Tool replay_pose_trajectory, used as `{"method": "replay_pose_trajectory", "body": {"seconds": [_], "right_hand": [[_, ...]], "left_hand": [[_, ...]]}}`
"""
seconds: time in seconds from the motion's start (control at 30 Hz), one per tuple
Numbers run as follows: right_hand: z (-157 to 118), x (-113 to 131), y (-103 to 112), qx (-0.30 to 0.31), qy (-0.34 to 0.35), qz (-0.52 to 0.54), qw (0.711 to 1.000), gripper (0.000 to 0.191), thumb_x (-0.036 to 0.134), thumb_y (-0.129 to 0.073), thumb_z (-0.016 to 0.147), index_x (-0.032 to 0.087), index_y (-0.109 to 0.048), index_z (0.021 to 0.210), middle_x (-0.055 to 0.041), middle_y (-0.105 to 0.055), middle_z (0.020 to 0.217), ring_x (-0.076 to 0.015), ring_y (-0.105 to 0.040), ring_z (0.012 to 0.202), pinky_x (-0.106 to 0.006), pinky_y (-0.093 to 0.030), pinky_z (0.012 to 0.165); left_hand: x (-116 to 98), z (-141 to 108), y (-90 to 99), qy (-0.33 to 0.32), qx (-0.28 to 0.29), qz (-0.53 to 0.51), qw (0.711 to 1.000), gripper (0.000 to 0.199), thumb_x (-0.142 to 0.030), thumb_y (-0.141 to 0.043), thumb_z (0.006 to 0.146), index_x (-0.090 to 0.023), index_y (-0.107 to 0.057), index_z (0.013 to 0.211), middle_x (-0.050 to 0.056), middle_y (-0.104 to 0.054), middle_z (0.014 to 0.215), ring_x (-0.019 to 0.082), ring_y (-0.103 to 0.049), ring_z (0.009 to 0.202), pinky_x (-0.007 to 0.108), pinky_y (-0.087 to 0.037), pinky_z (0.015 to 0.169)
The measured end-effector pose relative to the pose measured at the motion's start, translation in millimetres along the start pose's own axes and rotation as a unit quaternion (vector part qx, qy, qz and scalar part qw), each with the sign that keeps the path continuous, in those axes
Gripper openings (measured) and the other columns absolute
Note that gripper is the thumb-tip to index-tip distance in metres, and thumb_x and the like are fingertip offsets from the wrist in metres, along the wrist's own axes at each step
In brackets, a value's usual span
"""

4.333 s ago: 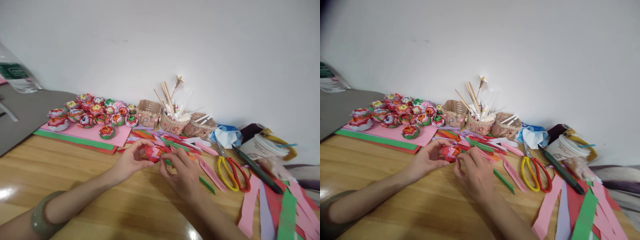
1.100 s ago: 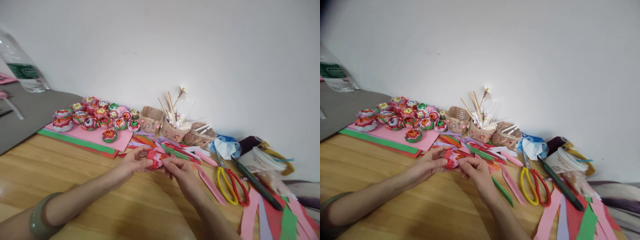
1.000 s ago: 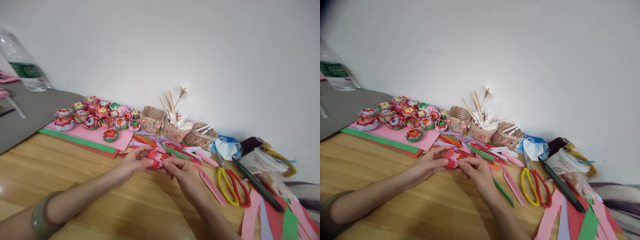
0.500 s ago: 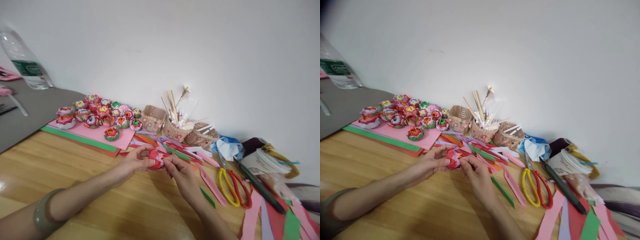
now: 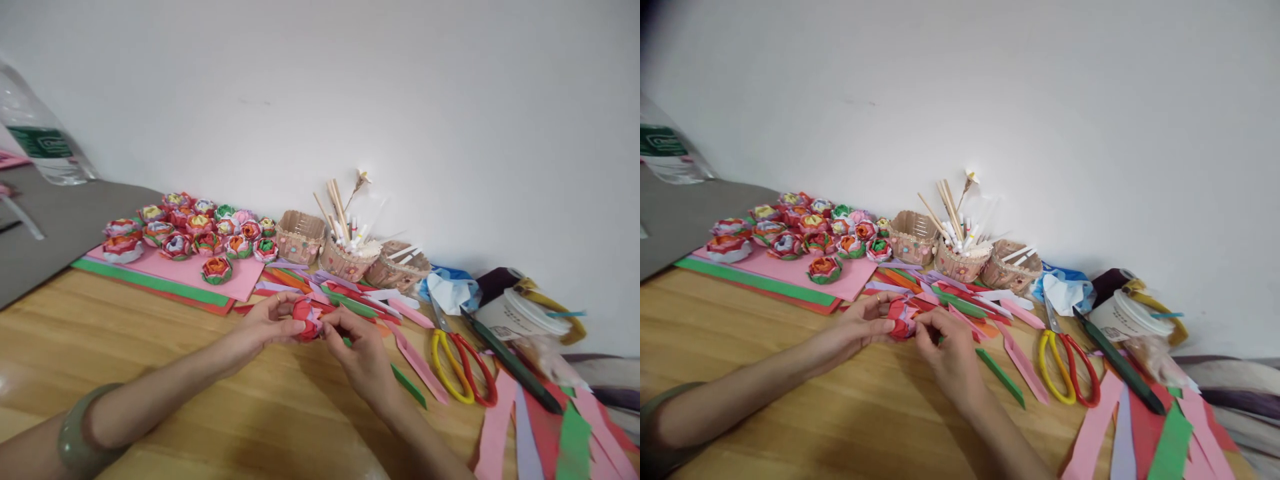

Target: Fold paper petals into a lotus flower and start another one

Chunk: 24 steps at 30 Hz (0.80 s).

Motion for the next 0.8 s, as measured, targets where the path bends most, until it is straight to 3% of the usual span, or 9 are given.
{"method": "replay_pose_trajectory", "body": {"seconds": [0.53, 0.8], "right_hand": [[-0.9, 4.1, 0.5, 0.022, 0.012, 0.008, 1.0, 0.017, 0.017, -0.048, 0.081, 0.016, -0.064, 0.074, -0.003, -0.063, 0.067, -0.0132, -0.054, 0.061, -0.023, -0.042, 0.056], [-0.7, 6.7, 2.7, 0.002, 0.039, -0.007, 0.999, 0.018, 0.013, -0.047, 0.08, 0.016, -0.064, 0.075, -0.0023, -0.063, 0.067, -0.0122, -0.054, 0.061, -0.021, -0.042, 0.057]], "left_hand": [[2.0, -0.9, -1.2, 0.004, 0.024, -0.01, 1.0, 0.037, -0.023, -0.074, 0.065, -0.018, -0.059, 0.098, 0.007, -0.064, 0.098, 0.019, -0.061, 0.086, 0.029, -0.049, 0.07], [2.7, 0.5, 0.8, 0.011, 0.01, -0.014, 1.0, 0.038, -0.023, -0.076, 0.062, -0.017, -0.059, 0.095, 0.006, -0.066, 0.093, 0.02, -0.063, 0.084, 0.03, -0.049, 0.069]]}}
Point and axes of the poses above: each hand's wrist, its own z-axis towards the middle knuckle, its own y-axis out of the back of the hand, x = y × z, the point moved 7 cm from there along z, towards the middle knuckle
